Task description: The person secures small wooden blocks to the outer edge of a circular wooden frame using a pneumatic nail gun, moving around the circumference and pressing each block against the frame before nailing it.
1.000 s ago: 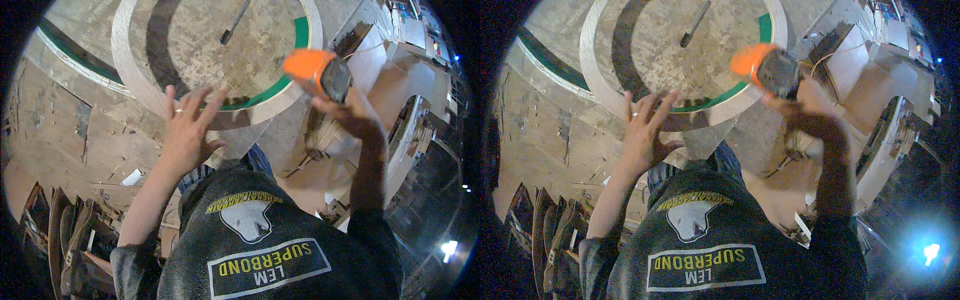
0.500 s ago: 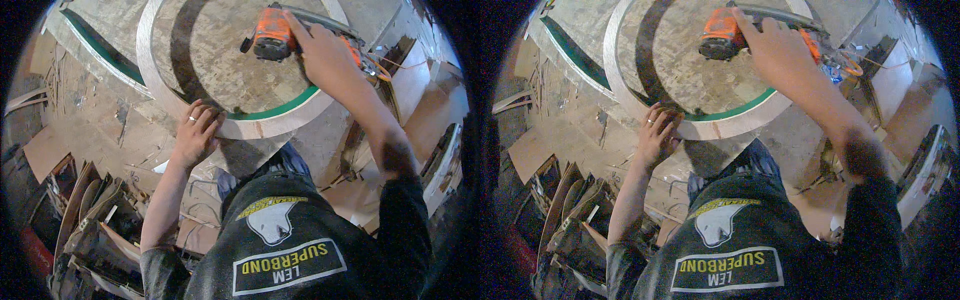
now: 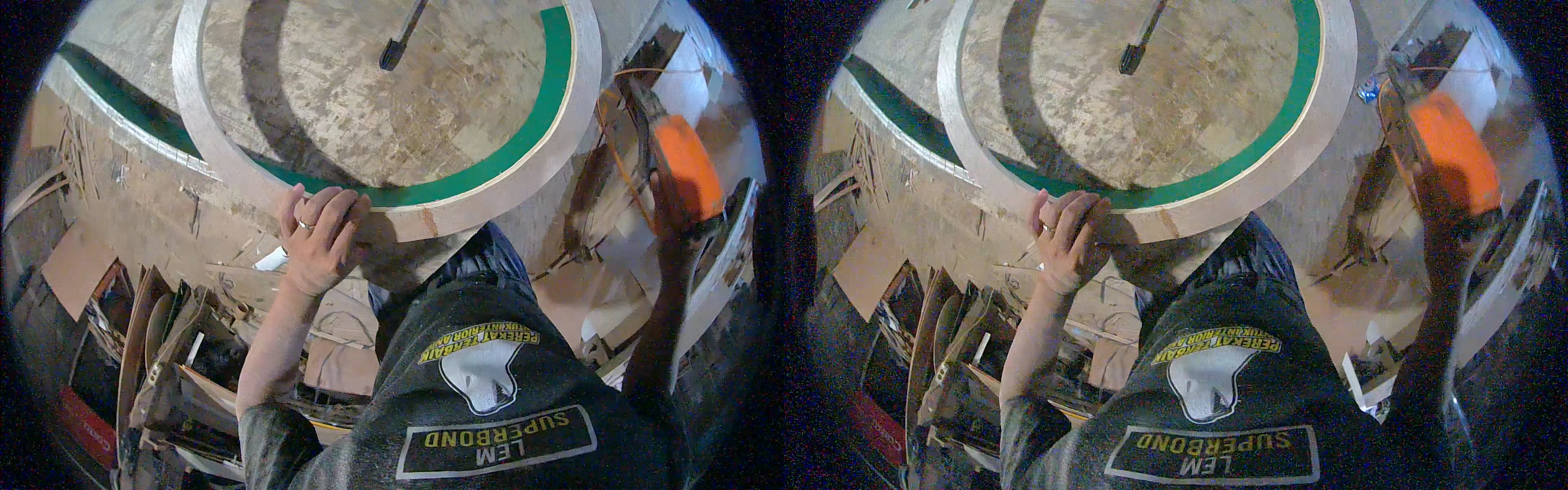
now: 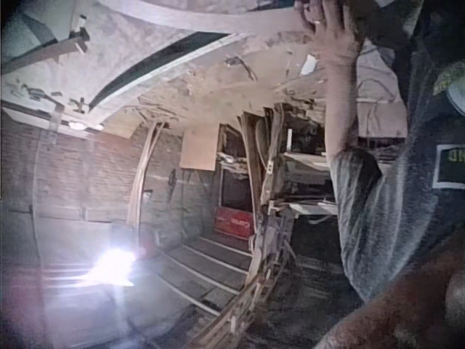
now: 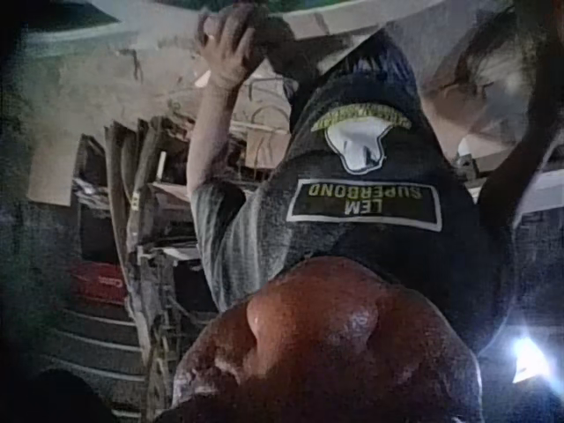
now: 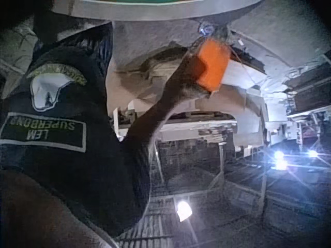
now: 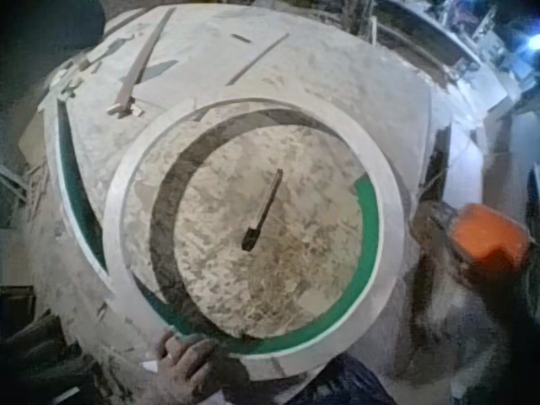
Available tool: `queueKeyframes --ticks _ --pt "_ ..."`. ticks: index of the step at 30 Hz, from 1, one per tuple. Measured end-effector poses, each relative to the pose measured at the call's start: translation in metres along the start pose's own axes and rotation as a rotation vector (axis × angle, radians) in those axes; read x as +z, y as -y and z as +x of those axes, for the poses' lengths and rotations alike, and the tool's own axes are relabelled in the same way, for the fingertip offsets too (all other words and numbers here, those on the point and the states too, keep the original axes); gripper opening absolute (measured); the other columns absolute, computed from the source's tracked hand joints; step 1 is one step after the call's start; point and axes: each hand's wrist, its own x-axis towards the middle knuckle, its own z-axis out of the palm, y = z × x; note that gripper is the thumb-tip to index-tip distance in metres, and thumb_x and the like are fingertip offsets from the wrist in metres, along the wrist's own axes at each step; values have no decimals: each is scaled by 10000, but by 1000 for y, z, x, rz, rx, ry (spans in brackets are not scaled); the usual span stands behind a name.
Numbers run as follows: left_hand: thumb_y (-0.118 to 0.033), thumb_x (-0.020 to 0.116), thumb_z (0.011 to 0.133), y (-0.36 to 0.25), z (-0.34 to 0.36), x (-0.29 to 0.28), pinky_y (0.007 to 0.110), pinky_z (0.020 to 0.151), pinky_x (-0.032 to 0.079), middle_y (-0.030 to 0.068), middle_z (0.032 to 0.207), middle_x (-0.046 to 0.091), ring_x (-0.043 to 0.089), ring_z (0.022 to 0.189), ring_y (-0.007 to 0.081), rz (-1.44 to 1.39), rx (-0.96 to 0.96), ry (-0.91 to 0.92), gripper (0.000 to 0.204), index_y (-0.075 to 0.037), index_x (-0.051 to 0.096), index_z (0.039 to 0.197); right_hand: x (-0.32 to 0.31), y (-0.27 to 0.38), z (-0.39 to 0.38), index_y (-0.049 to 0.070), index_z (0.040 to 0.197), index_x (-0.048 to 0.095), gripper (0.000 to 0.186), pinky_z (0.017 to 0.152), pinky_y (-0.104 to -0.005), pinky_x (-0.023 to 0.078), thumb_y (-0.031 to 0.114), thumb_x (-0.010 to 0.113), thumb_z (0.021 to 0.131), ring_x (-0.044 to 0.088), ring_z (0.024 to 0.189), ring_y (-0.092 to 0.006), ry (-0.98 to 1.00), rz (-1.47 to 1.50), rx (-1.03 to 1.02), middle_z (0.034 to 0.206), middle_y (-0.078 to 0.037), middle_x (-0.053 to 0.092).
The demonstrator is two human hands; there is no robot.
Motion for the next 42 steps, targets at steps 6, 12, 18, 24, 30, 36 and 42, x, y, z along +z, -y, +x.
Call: queueKeyframes --ticks 6,12,18,24,30,36,42 --pt "-138 756 646 -7 2 4 589 1229 175 -18 1175 680 663 1151 227 15 -51 -20 569 -213 757 1210 29 -2 -137 8 1284 687 428 951 -422 545 125 806 890 687 1100 -286 -57 453 632 1201 -140 725" --pt "-177 793 631 -8 5 1 600 1224 150 -25 1176 668 622 1168 232 18 -101 9 547 -218 750 1174 13 83 -165 -7 1283 697 455 958 -403 551 177 808 882 697 1096 -261 80 711 684 1202 -134 735" --pt "-262 848 718 1 9 -23 562 1213 209 13 1251 660 592 1211 258 -235 -115 98 605 -173 709 1300 -52 181 -111 -23 1282 708 489 966 -384 558 228 809 874 707 1093 -235 378 1002 510 1203 -128 746" --pt "-275 867 790 17 3 -21 547 1187 271 49 1298 653 585 1223 285 -321 -55 58 587 -137 695 1334 -71 262 -70 -38 1281 718 530 974 -365 565 280 811 867 717 1090 -209 594 1176 340 1204 -122 756" --pt "-212 875 767 18 1 -20 541 1175 303 66 1262 651 592 1178 300 -434 -80 22 533 -124 732 1272 -60 299 -66 -48 1393 650 689 1053 -341 550 81 888 760 708 1177 -167 619 1047 337 1316 -121 742" --pt "-180 878 731 19 1 -20 547 1176 312 66 1220 653 598 1166 304 -462 -89 24 550 -116 737 1259 -50 294 -67 -32 1302 713 703 988 -342 576 197 955 683 739 1094 -162 550 814 107 1170 -99 784" --pt "-171 881 717 20 0 -18 551 1173 316 59 1215 652 598 1168 303 -464 -85 -6 548 -121 742 1245 -50 299 -65 -31 1310 709 760 942 -355 578 262 955 654 750 1056 -187 510 809 140 1146 -136 785"
